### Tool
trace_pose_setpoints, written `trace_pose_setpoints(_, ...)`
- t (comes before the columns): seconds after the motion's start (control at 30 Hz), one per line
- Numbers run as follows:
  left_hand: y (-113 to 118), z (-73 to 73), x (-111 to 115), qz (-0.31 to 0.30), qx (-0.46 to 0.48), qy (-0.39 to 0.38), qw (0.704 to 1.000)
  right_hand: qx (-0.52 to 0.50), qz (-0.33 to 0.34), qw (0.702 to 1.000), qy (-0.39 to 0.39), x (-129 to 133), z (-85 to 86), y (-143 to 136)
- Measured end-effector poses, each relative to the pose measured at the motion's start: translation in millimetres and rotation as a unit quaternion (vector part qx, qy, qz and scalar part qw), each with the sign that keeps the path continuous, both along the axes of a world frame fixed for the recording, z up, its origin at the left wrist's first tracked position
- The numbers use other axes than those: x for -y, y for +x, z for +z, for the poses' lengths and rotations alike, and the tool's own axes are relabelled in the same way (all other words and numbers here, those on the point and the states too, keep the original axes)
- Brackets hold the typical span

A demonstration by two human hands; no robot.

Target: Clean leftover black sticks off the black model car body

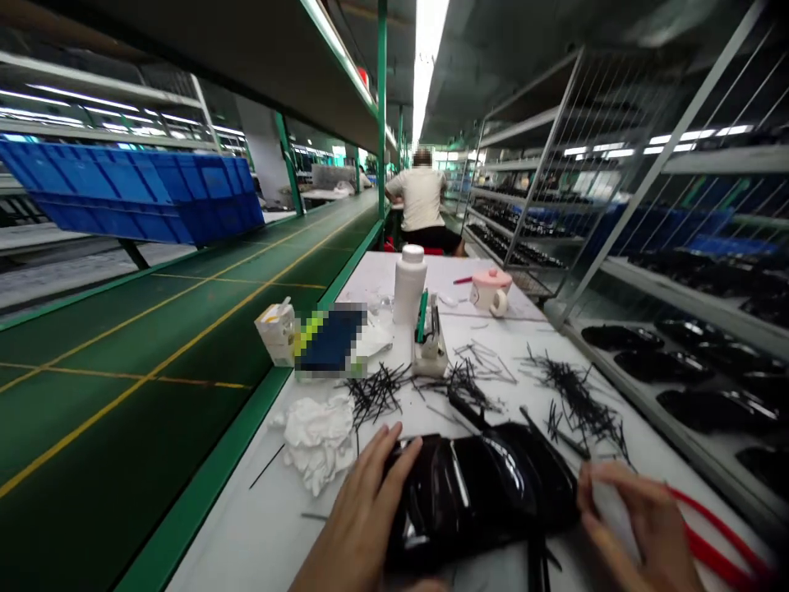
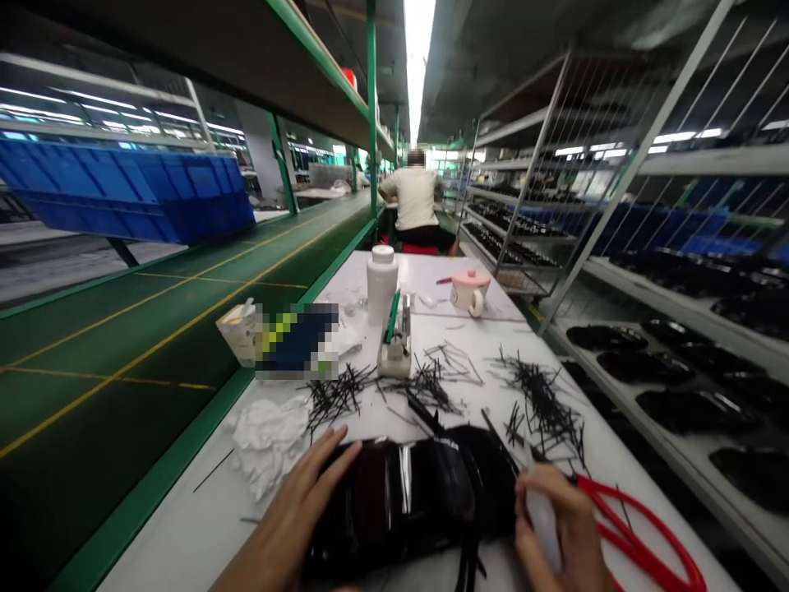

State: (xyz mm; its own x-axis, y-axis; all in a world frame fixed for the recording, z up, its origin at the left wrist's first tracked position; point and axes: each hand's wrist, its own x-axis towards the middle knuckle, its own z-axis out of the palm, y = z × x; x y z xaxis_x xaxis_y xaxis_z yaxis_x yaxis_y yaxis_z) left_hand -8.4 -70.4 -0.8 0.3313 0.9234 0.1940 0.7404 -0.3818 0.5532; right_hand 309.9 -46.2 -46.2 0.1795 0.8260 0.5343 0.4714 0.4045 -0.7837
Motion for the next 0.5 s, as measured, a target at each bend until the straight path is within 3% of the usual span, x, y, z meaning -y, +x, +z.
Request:
trace_pose_setpoints(0.07,-2,5.4,7,0.017,0.015,-0.037,0.999,-0.047,0.064,0.997,-0.005,-3,11.2,2)
trace_pose_setpoints(0.17,1,9.8,9,0.049,0.048,-0.085,0.994,-0.119,0.067,0.991,-0.006,-6,31.5,-6)
trace_pose_setpoints(0.37,5,7.2,11,0.075,0.068,-0.085,0.991,-0.089,0.007,0.994,-0.069,-1,57.8,-23)
trace_pose_setpoints(0.5,6,6.0,11,0.079,0.045,-0.074,0.993,-0.036,-0.061,0.993,-0.094,-10,70.2,5)
